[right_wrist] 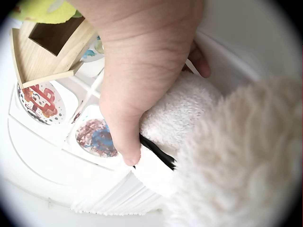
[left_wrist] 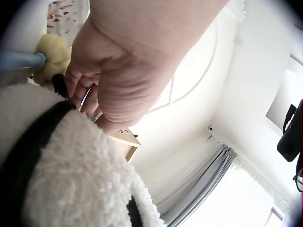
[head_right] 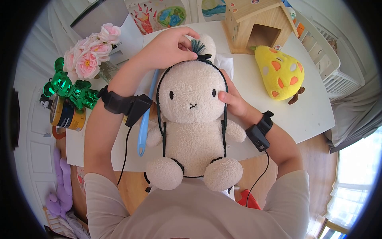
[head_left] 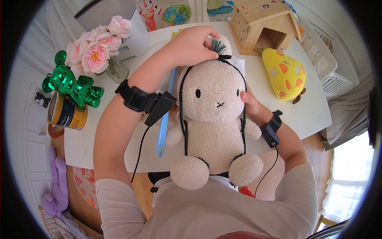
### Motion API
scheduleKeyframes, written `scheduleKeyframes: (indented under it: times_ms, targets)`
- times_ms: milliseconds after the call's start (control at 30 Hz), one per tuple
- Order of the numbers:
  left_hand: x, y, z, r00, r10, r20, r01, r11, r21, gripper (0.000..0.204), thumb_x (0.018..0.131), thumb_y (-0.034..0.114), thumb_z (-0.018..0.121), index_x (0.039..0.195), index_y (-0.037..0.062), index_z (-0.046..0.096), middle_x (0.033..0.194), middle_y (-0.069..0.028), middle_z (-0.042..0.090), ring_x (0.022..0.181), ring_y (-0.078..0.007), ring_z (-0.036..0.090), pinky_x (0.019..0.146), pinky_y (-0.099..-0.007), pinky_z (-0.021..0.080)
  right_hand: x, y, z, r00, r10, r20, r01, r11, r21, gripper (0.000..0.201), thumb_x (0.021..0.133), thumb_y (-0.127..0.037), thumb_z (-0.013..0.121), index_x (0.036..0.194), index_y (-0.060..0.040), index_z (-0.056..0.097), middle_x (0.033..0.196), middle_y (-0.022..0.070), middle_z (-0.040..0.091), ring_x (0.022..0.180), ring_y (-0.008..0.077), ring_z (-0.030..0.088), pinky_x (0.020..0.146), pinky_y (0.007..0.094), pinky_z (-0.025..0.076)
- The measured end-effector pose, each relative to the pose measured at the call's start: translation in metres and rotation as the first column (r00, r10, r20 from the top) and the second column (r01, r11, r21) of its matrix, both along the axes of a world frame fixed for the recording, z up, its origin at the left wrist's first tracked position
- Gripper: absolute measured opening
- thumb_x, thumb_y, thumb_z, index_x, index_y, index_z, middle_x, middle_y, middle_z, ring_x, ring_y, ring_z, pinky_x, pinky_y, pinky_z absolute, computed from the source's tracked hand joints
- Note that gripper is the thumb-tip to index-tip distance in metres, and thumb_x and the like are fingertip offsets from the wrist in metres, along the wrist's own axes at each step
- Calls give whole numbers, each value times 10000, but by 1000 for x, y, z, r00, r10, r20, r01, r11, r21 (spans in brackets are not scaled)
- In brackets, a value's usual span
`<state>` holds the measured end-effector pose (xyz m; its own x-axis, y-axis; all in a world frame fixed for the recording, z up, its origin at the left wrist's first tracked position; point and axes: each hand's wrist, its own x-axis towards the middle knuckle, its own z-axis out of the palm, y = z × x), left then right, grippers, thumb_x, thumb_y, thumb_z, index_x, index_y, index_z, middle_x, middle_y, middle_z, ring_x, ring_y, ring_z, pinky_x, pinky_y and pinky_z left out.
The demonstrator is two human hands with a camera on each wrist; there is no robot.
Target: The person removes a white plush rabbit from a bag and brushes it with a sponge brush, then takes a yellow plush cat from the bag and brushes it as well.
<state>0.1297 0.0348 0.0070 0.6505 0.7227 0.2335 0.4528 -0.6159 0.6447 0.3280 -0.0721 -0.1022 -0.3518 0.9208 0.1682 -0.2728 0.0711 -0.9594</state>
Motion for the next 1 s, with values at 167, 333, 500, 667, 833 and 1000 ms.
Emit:
scheduleKeyframes:
  times_ms: [167, 333, 500, 667, 833, 1000]
  targets:
    - [1, -1, -1, 1000, 22, 17, -23, 999, 44, 352, 784, 84, 712, 1117, 41, 606, 781, -60, 666, 717, -121, 606, 673, -267, 487, 0, -1, 1, 1000, 2, -8, -2, 1000, -6, 1015, 673, -627, 691, 1389, -30, 290, 1300, 140, 448, 1212, 239, 435, 1020, 358, 349]
    - [1, 3, -6, 994, 43, 97, -49, 997, 55, 313, 794, 62, 701, 1095, 42, 617, 754, -42, 648, 693, -100, 581, 642, -257, 469, 0, -1, 0, 1000, 3, -1, -3, 1000, -5, 1017, 672, -630, 691, 1389, -31, 289, 1302, 143, 448, 1212, 240, 437, 1022, 357, 350]
    - [0, 3, -6, 994, 35, 106, -42, 997, 59, 278, 816, 54, 676, 1088, 39, 620, 765, -50, 660, 692, -100, 587, 641, -257, 469, 0, -1, 1, 1000, 8, 4, -8, 1000, -11, 1027, 667, -637, 692, 1390, -30, 287, 1308, 145, 445, 1221, 239, 433, 1025, 357, 347]
    - [-1, 4, -2, 991, 36, 127, -42, 998, 38, 239, 842, 40, 635, 1079, 20, 617, 805, -67, 688, 699, -97, 609, 647, -245, 485, 3, 2, -5, 1000, 18, -3, -18, 1000, 5, 1057, 680, -642, 692, 1414, -8, 271, 1347, 151, 443, 1226, 245, 460, 1013, 373, 384]
    - [-2, 4, -1, 985, 51, 166, -51, 999, -9, 214, 856, 17, 600, 1068, -10, 611, 821, -66, 692, 721, -92, 627, 667, -233, 507, 1, 1, -3, 1000, 15, 3, -15, 1000, -6, 1037, 666, -642, 689, 1397, -31, 279, 1322, 147, 432, 1234, 245, 420, 1033, 367, 338]
    - [0, 3, 0, 977, 49, 206, -48, 999, -9, 192, 862, 3, 588, 1050, -32, 608, 846, -74, 683, 725, -101, 627, 683, -238, 512, 1, 0, -1, 1000, 16, -9, -17, 1000, -12, 1026, 670, -633, 692, 1397, -37, 282, 1321, 140, 434, 1235, 241, 417, 1035, 366, 335]
